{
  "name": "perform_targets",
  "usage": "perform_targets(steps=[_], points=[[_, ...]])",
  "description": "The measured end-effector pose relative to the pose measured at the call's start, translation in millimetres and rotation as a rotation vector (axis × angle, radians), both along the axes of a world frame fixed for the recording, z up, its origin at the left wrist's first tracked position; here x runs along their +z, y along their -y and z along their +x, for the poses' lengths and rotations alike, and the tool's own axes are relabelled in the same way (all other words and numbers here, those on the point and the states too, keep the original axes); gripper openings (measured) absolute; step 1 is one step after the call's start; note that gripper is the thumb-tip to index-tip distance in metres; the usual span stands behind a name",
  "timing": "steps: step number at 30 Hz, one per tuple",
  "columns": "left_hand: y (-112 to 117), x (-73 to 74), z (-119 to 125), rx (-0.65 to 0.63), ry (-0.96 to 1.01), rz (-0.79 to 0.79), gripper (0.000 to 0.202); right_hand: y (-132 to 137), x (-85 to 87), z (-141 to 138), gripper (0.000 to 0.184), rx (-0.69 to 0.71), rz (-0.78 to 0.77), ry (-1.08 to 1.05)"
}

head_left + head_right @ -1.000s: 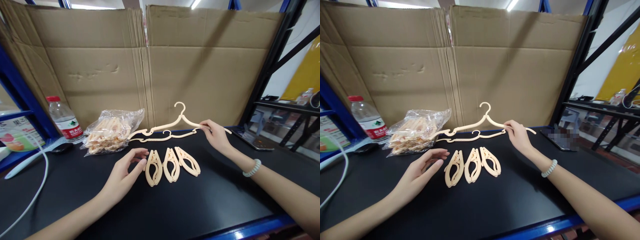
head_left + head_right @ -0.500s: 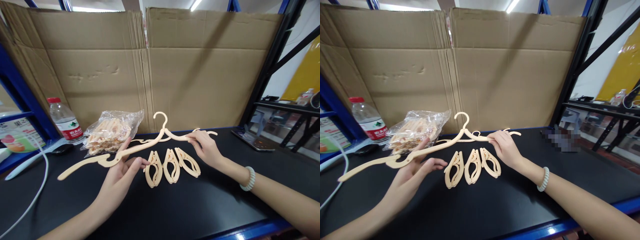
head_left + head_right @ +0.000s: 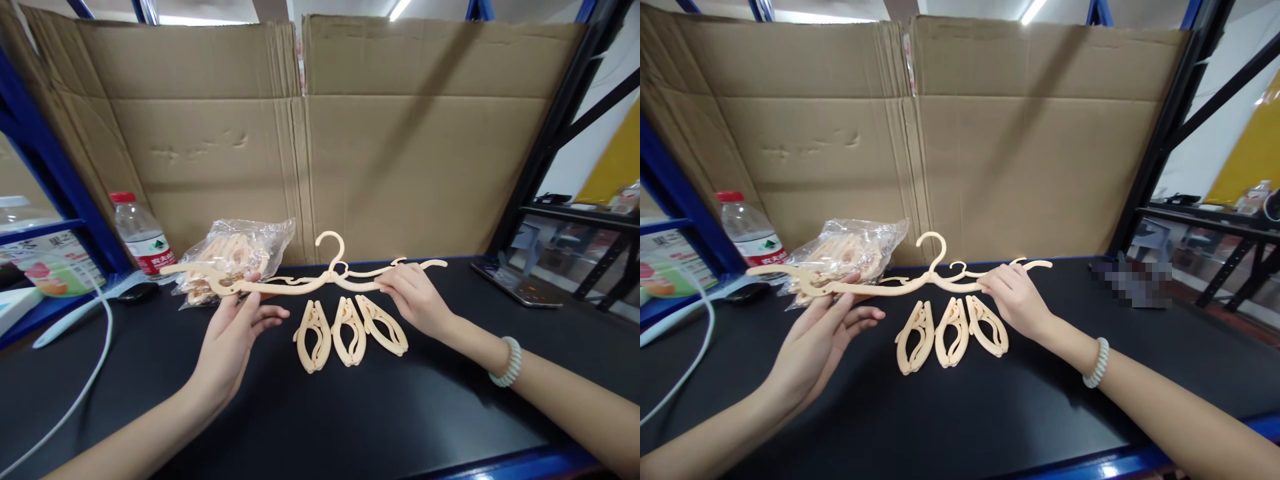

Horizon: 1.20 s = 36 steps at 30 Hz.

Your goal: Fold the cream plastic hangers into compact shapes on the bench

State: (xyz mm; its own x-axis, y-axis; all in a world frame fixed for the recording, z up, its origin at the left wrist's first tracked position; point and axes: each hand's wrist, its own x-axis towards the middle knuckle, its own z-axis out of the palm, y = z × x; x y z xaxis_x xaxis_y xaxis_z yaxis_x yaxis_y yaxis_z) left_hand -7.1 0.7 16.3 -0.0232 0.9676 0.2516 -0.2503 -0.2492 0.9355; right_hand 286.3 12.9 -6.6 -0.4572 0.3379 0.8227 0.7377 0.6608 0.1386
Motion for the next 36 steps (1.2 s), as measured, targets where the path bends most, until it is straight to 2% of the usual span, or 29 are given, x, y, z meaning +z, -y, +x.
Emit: perform_targets(steps=[4,8,15,20,22,27,31,36], points=[[0.8,0.5,-1.8,-0.002,-0.007,-0.005,0.056,2.2,-1.0,-4.0,0.016,0.039,0.048,0.091],[1.9,1.5,-1.2,0.031,-0.057,0.031,0.064,0.7,-1.3,-2.7,0.017,0.051,0.027,0.121],[-4.1,-3.3,-2.0,-0.011,-0.275,0.043,0.074,-1.3,-1.8,1.3,0.021,0.046,0.03,0.184],[-5.7,-1.2,-5.0,-0.017,-0.291,0.057,0.075,-1.0,1.0,1.2,0.021,-0.009,0.063,0.213],[-5.2,1.5,-5.8,-0.018,-0.288,0.079,0.069,-0.4,2.7,1.4,0.018,-0.055,0.086,0.205],[-3.7,2.5,-6.4,-0.009,-0.304,0.129,0.036,1.1,4.3,2.8,0.013,-0.209,0.166,0.145],[-2.3,0.9,-6.3,0.017,-0.285,0.126,0.036,-0.6,2.4,5.7,0.016,-0.323,0.154,0.022],[-0.2,2.1,-5.8,0.032,-0.279,0.118,0.034,-2.1,0.6,5.6,0.016,-0.347,0.149,-0.038]])
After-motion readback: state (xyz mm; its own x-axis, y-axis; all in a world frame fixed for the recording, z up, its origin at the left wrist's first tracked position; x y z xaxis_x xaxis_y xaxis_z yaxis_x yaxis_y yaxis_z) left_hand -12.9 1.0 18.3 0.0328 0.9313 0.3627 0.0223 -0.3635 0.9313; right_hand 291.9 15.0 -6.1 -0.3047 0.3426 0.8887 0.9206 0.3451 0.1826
